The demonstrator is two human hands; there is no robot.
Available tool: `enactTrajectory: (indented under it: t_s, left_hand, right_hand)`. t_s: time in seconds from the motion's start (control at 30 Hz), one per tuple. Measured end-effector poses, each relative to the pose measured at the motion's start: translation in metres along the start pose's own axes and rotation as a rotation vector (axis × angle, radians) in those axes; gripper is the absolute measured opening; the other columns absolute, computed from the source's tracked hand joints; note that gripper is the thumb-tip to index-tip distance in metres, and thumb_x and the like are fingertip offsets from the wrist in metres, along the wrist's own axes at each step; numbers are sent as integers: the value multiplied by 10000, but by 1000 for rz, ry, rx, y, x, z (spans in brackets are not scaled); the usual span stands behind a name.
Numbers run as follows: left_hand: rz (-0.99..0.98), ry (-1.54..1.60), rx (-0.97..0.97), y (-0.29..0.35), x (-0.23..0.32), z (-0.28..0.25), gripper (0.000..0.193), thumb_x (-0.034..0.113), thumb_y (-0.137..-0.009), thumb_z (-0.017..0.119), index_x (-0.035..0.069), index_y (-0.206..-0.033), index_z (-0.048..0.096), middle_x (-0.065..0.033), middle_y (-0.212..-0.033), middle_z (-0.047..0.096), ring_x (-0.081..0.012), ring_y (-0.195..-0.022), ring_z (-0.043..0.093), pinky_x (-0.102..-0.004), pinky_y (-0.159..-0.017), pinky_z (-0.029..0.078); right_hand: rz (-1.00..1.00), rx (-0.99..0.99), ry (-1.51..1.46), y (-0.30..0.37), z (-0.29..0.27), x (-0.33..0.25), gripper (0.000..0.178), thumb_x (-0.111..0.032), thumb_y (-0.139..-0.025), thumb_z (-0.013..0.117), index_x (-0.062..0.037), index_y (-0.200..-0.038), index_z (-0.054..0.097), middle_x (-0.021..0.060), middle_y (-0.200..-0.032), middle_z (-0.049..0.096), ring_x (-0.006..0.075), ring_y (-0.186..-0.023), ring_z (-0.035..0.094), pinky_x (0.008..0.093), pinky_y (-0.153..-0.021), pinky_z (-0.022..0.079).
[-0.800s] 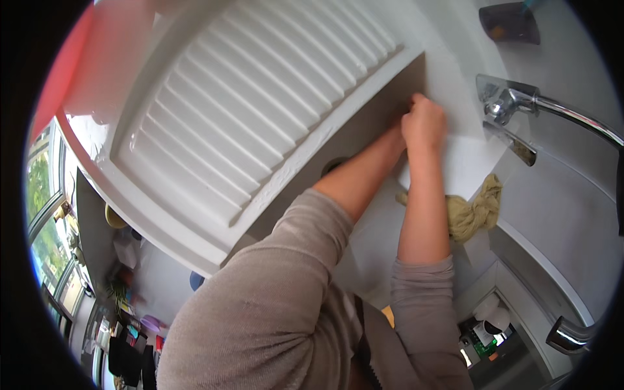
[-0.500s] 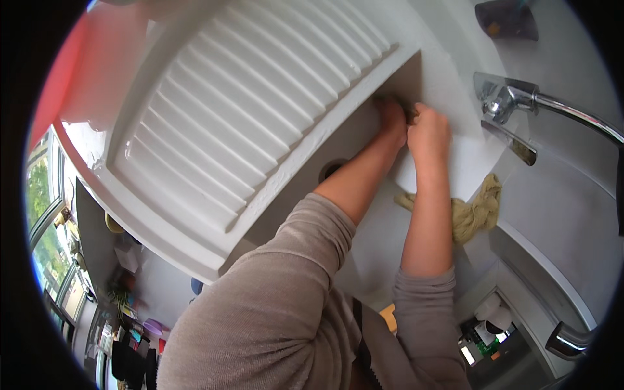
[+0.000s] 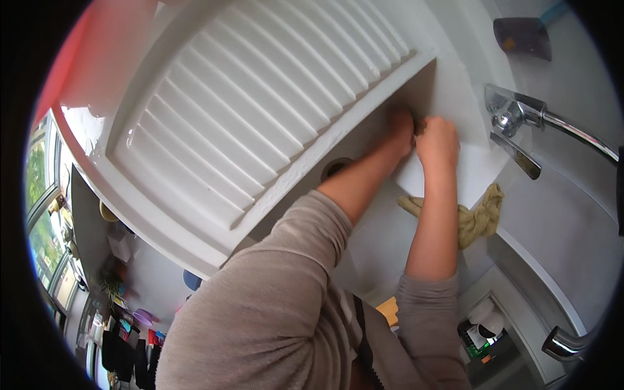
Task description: The person scrubs the interior surfaces of a white utility sink using a green scouring pad. They move the pad across the basin, around the drain, and along the sides, then rinse the pad under the faucet and continue scrubbing.
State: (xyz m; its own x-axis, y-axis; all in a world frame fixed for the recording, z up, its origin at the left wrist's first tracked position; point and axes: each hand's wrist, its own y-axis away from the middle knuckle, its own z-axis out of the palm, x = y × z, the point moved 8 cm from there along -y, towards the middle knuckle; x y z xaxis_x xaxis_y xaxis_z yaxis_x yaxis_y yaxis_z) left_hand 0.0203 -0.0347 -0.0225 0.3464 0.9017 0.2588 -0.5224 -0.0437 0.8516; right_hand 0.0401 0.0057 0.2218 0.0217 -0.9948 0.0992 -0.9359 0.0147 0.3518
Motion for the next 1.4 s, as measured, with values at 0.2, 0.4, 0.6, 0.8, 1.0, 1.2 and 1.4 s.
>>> enactTrajectory:
  t_s: [0.2, 0.4, 0.6, 0.8, 1.0, 1.2, 1.4]
  left_hand:
    - [241, -58, -179, 2, 45, 10, 317, 304, -992, 409, 32, -1110, 519, -133, -962, 556, -242, -897, 573, -413, -777, 494]
    - [128, -339, -19, 0, 47, -13, 478, 355, -937, 433, -6, -1245, 487, -209, -1118, 589, -348, -984, 586, -422, -839, 480]
    - [-43, -952, -273, 74, 55, -23, 571, 314, -904, 441, 92, -1415, 314, -260, -1339, 469, -430, -1147, 532, -447, -924, 454]
    - [207, -1315, -169, 125, 97, -66, 617, 297, -904, 505, 122, -1451, 278, -265, -1314, 496, -418, -1175, 531, -484, -969, 436]
    - [510, -1670, -309, 198, 110, -65, 728, 312, -905, 551, 59, -1489, 199, -325, -1226, 547, -446, -1131, 552, -467, -956, 441]
    - [628, -1968, -493, 237, 118, -86, 748, 283, -921, 531, -17, -1486, 145, -326, -1145, 591, -459, -1067, 575, -459, -921, 453]
    - [886, -2057, -722, 260, 164, -53, 336, 247, -912, 574, 8, -1138, 641, -255, -1124, 623, -411, -998, 604, -437, -857, 482]
  right_hand:
    - [-189, 236, -134, -3, -3, -19, 138, 26, -724, 571, 17, -842, 643, 247, -843, 649, 440, -847, 616, 513, -762, 506]
    - [-40, 37, -87, 21, 6, -8, 109, -8, -777, 591, 16, -875, 632, 238, -885, 669, 422, -867, 644, 488, -768, 527]
    - [44, -145, -104, 79, 16, -9, 184, -79, -830, 548, 27, -979, 574, 224, -919, 682, 402, -884, 661, 473, -780, 535]
    - [41, -172, -411, 140, 48, -20, 327, -185, -895, 501, -1, -1154, 423, 232, -1093, 619, 430, -981, 607, 524, -810, 494]
    - [25, 97, -856, 183, 96, -6, 560, -278, -863, 628, -62, -1310, 369, 224, -1249, 537, 425, -1080, 568, 512, -845, 489]
    - [140, 34, -879, 210, 111, -19, 693, -263, -836, 655, -30, -1391, 311, 260, -1311, 463, 426, -1129, 546, 479, -895, 492]
    - [207, -104, -1031, 211, 139, -19, 803, -269, -866, 586, -36, -1501, 154, 245, -1346, 446, 389, -1141, 546, 441, -938, 470]
